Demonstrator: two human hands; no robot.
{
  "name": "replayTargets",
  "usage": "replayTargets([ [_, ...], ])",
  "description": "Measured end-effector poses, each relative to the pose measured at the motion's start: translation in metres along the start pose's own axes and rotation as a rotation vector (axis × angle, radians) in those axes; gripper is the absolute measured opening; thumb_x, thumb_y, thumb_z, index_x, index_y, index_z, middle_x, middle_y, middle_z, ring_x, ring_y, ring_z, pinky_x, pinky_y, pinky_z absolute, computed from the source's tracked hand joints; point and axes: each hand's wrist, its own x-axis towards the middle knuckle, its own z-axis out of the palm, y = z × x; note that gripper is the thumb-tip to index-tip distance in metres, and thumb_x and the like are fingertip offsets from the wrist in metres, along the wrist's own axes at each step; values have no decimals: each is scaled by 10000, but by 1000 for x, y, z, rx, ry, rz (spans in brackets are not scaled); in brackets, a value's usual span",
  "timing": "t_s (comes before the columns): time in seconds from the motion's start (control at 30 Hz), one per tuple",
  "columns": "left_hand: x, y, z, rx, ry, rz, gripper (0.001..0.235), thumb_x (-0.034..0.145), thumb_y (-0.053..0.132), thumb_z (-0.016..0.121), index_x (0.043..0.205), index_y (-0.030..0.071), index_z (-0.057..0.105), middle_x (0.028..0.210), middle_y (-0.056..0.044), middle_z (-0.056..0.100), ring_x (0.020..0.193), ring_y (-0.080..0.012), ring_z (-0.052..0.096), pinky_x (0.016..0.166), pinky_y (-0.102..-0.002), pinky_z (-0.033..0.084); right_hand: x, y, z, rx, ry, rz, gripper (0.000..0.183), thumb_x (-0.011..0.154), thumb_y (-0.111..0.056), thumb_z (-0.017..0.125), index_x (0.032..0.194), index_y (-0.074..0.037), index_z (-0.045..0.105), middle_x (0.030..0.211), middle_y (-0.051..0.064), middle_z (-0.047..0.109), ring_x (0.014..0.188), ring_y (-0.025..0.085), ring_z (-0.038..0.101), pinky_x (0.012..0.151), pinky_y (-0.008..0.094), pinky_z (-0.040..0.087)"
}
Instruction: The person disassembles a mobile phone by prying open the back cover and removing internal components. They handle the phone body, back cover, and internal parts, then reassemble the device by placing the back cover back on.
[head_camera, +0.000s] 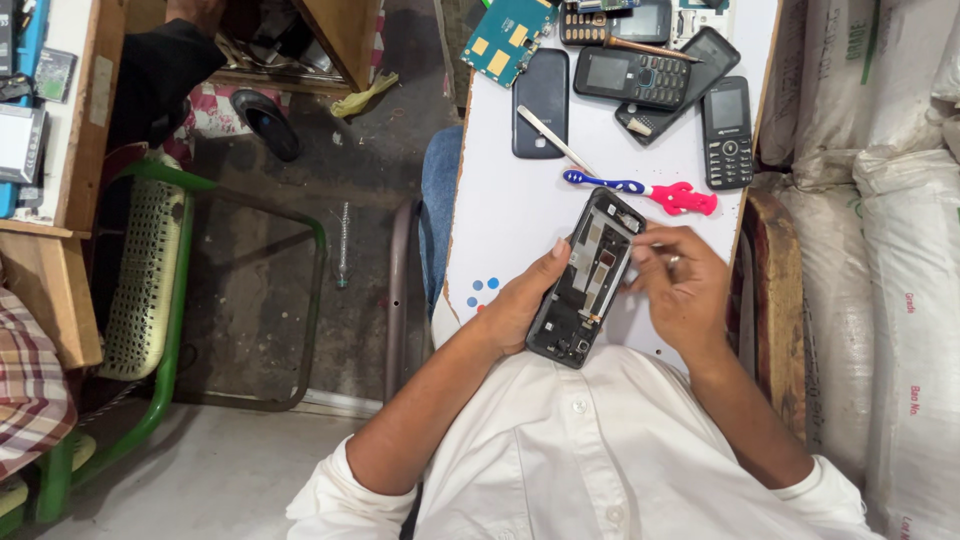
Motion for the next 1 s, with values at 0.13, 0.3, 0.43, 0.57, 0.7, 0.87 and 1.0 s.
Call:
replayTargets([
  [0.13, 4, -6, -5, -38, -57, -9, 735, 998, 664, 345, 1463, 107, 468, 1215, -153, 699, 952, -152, 705, 733, -260, 607, 3, -18, -12, -293, 86, -258, 78, 1079, 34, 668, 1132, 84, 642, 1202, 159, 652, 964, 153, 676, 864, 274, 590],
  [0.3, 7, -9, -6, -26, -26, 10, 774, 1030, 694, 350, 1442, 58, 506, 1134, -154, 687, 955, -157, 678, 685, -280, 608, 0, -32, -4, -84, 43, -203, 102, 1009, 58, 676, 1109, 78, 672, 1051, 122, 612, 853, 118, 641, 732, 216, 565],
  [0.43, 8, -11, -6, -41, 75, -81, 801, 946, 746, 362, 1346, 79, 553, 961, -128, 672, 826, -166, 695, 620, -320, 637, -3, -42, 12, 79, -116, -230, 159, 963, 74, 668, 1119, 75, 697, 1046, 130, 608, 859, 127, 642, 763, 215, 585],
  [0.57, 10, -12, -6, -72, 43, -26, 826, 1024, 759, 416, 1208, -16, 633, 897, -146, 668, 750, -194, 697, 611, -294, 601, -6, -57, 22, 73, -319, -216, 153, 883, 63, 730, 1030, 27, 705, 993, 105, 623, 791, 123, 645, 681, 217, 554],
  [0.7, 10, -16, -5, -52, 114, -5, 762, 960, 744, 413, 1128, 41, 657, 854, -134, 687, 711, -173, 693, 561, -279, 577, -6, -66, 28, -42, -357, -215, 184, 845, 33, 771, 1021, 11, 719, 946, 83, 684, 749, 124, 631, 664, 247, 490],
  [0.87, 11, -17, -5, -64, 147, 9, 727, 1019, 733, 418, 1071, 46, 652, 744, -97, 619, 594, -172, 629, 494, -287, 543, -1, -74, 29, -119, -428, -288, 178, 825, 16, 784, 990, -16, 722, 923, 72, 705, 755, 118, 681, 647, 240, 526],
  [1.0, 11, -18, -4, -81, 160, 0, 714, 997, 719, 408, 1037, 45, 640, 726, -105, 630, 610, -188, 652, 534, -299, 569, 0, -76, 30, -159, -428, -269, 182, 824, 17, 783, 996, -16, 734, 913, 70, 696, 731, 105, 674, 627, 227, 534],
])
